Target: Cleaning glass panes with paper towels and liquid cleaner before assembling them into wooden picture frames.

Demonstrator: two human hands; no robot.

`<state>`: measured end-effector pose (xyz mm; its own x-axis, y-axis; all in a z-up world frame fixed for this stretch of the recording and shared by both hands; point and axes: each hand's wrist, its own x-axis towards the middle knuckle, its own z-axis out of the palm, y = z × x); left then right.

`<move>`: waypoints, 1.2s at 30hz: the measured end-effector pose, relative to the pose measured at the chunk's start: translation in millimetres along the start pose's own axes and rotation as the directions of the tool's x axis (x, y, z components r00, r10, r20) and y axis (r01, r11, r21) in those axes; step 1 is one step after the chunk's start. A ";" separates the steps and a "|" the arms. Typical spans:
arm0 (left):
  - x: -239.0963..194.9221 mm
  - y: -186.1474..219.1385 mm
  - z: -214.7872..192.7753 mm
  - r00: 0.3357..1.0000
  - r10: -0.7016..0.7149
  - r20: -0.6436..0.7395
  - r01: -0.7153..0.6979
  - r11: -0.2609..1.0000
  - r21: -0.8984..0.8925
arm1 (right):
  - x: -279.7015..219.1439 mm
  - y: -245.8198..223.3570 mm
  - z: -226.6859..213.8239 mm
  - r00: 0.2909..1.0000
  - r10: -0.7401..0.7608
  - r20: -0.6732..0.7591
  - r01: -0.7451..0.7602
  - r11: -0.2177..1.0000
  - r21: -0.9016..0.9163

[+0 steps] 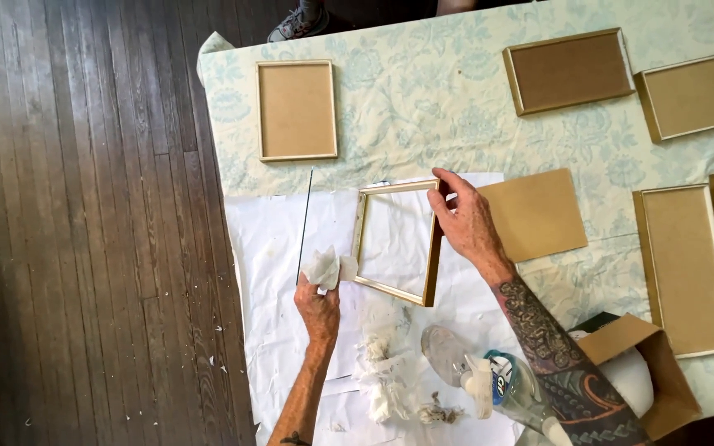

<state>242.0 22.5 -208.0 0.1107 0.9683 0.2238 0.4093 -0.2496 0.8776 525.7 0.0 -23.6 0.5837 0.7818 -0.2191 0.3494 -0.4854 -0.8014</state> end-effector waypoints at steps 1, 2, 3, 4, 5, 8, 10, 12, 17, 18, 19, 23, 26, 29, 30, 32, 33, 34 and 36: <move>0.2 -0.4 -0.9 1.000 0.010 0.011 -0.010 1.000 -0.012 | -4.7 -9.7 0.7 1.000 -0.017 0.009 0.017 1.000 0.018; 1.1 -0.8 -3.5 1.000 0.013 0.004 -0.013 1.000 -0.010 | -3.7 -10.2 3.2 1.000 -0.024 0.012 0.024 1.000 0.020; 2.0 -1.1 -6.1 1.000 0.010 0.026 -0.010 1.000 -0.013 | -2.7 -10.7 5.5 1.000 0.008 0.001 -0.008 0.997 0.072; 2.8 -1.1 -7.7 0.999 0.008 0.051 -0.007 1.000 -0.017 | -1.8 -10.7 7.0 0.999 0.043 -0.009 -0.041 0.992 0.123; 11.6 11.7 -16.7 0.999 0.011 0.046 -0.010 1.000 -0.015 | -1.0 -15.2 6.8 0.999 0.037 -0.008 -0.036 0.991 0.125; 28.5 40.7 -47.8 0.996 -0.014 0.085 0.018 0.999 -0.050 | -3.7 -26.0 8.1 0.998 0.059 -0.002 -0.058 0.990 0.129; 37.9 47.6 -66.6 0.970 0.020 0.241 0.012 0.991 -0.132 | -5.1 -31.0 7.2 0.997 0.082 -0.006 -0.080 0.989 0.125; 49.9 45.3 -88.4 0.934 0.025 0.356 0.033 0.987 -0.156 | -2.4 -27.2 10.1 0.997 0.082 -0.004 -0.081 0.989 0.124; 80.6 35.5 -126.8 0.730 -0.106 0.675 0.262 0.956 -0.133 | 0.5 -20.7 14.5 0.997 0.080 0.010 -0.081 0.991 0.103; 83.7 18.0 -128.3 0.663 -0.213 0.718 0.379 0.922 -0.077 | 0.0 -24.6 14.2 0.998 0.069 0.002 -0.069 0.993 0.095; 86.7 0.7 -129.6 0.581 -0.313 0.751 0.487 0.873 -0.013 | -0.6 -28.6 13.6 0.998 0.059 -0.006 -0.058 0.994 0.087; 113.2 -13.8 -116.9 0.565 -0.295 0.770 0.470 0.883 -0.006 | -2.7 -26.3 22.3 0.997 0.035 -0.069 -0.030 0.997 0.074; 131.4 6.9 -108.2 0.574 -0.230 0.786 0.393 0.919 -0.018 | -3.6 -19.1 27.3 0.998 -0.005 -0.064 0.008 0.998 0.054; 140.2 36.1 -101.2 0.561 -0.196 0.804 0.356 0.934 -0.021 | -4.4 -18.4 30.6 0.993 -0.104 -0.062 0.106 0.994 0.029; 142.6 54.2 -100.2 0.557 -0.183 0.810 0.331 0.943 -0.015 | -4.6 -20.0 30.5 0.992 -0.114 -0.049 0.116 0.993 0.034; 146.0 90.0 -98.5 0.550 -0.167 0.818 0.305 0.952 -0.011 | -4.9 -21.4 31.1 0.992 -0.121 -0.040 0.123 0.992 0.038; 147.3 107.9 -98.0 0.543 -0.110 0.832 0.235 0.972 -0.026 | -4.9 -21.7 31.9 0.990 -0.140 -0.021 0.141 0.990 0.033; 151.1 125.6 -97.6 0.532 -0.051 0.845 0.163 0.986 -0.043 | -3.0 -23.1 33.3 0.987 -0.160 -0.004 0.160 0.987 0.029; 149.2 130.5 -89.1 0.519 -0.008 0.855 0.114 0.992 -0.060 | -7.2 -34.3 30.6 0.990 -0.144 0.010 0.143 0.989 0.018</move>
<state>231.3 134.9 -22.2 0.8283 0.5001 -0.2528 0.3638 -0.1367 0.9214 487.0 23.0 -11.6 0.5202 0.8473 -0.1073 0.4160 -0.3611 -0.8346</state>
